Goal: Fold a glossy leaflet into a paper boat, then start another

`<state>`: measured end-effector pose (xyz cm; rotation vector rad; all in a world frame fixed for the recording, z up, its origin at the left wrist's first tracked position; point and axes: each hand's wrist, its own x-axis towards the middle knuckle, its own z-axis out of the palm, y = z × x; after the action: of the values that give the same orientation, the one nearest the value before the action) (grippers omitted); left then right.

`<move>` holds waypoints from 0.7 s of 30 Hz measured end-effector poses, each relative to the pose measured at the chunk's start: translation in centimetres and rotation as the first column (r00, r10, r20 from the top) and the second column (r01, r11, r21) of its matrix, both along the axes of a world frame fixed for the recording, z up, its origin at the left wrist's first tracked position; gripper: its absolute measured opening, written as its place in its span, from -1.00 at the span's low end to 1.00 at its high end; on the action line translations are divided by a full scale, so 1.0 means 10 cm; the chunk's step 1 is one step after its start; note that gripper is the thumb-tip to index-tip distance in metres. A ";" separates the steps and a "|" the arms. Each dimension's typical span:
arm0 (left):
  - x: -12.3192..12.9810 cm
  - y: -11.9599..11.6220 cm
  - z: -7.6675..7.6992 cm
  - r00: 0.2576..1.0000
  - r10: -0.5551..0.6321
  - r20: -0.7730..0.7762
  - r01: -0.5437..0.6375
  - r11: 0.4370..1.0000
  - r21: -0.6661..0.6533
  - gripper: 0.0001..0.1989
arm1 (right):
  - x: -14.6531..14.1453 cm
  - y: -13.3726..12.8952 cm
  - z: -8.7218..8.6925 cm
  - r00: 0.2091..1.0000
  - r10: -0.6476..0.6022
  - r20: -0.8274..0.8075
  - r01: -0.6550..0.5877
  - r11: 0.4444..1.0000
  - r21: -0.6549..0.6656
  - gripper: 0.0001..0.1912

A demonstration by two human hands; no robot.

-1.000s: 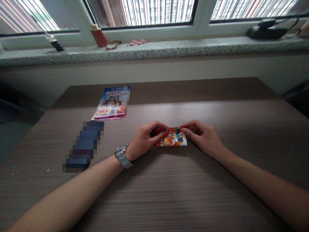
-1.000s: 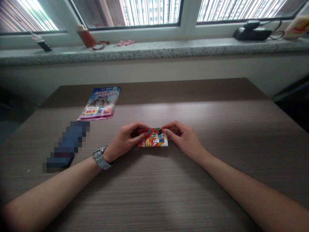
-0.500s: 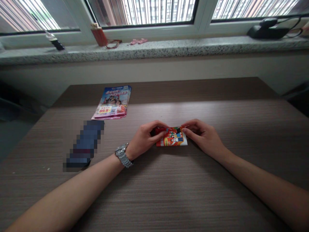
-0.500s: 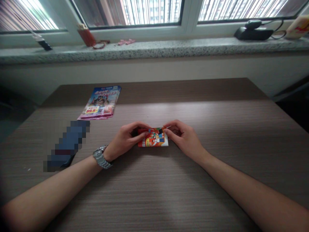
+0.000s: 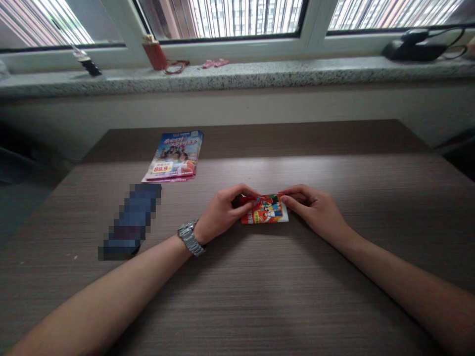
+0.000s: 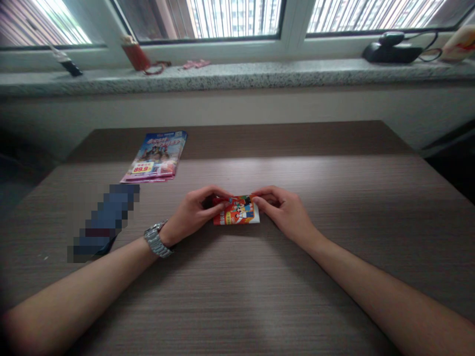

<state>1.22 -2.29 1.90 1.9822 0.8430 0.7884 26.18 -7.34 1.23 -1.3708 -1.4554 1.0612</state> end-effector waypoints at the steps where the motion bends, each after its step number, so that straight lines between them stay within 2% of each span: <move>1: 0.00 0.00 0.00 1.000 -0.002 -0.004 0.002 1.000 0.002 -0.85 | 0.00 0.00 0.01 1.000 -0.004 0.000 0.004 1.000 -0.006 -0.76; 12: -0.01 0.01 0.01 1.000 -0.018 0.013 0.018 1.000 0.014 -0.85 | -0.01 0.02 0.02 0.999 -0.017 -0.031 0.017 1.000 -0.006 -0.75; 21: 0.01 -0.02 0.08 0.999 -0.052 -0.009 0.051 0.998 -0.039 -0.86 | 0.01 0.00 0.06 0.999 0.032 0.034 -0.033 0.999 0.013 -0.75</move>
<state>1.28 -2.52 2.66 1.9673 0.8042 0.7272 26.26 -7.34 1.85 -1.3656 -1.5112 1.0520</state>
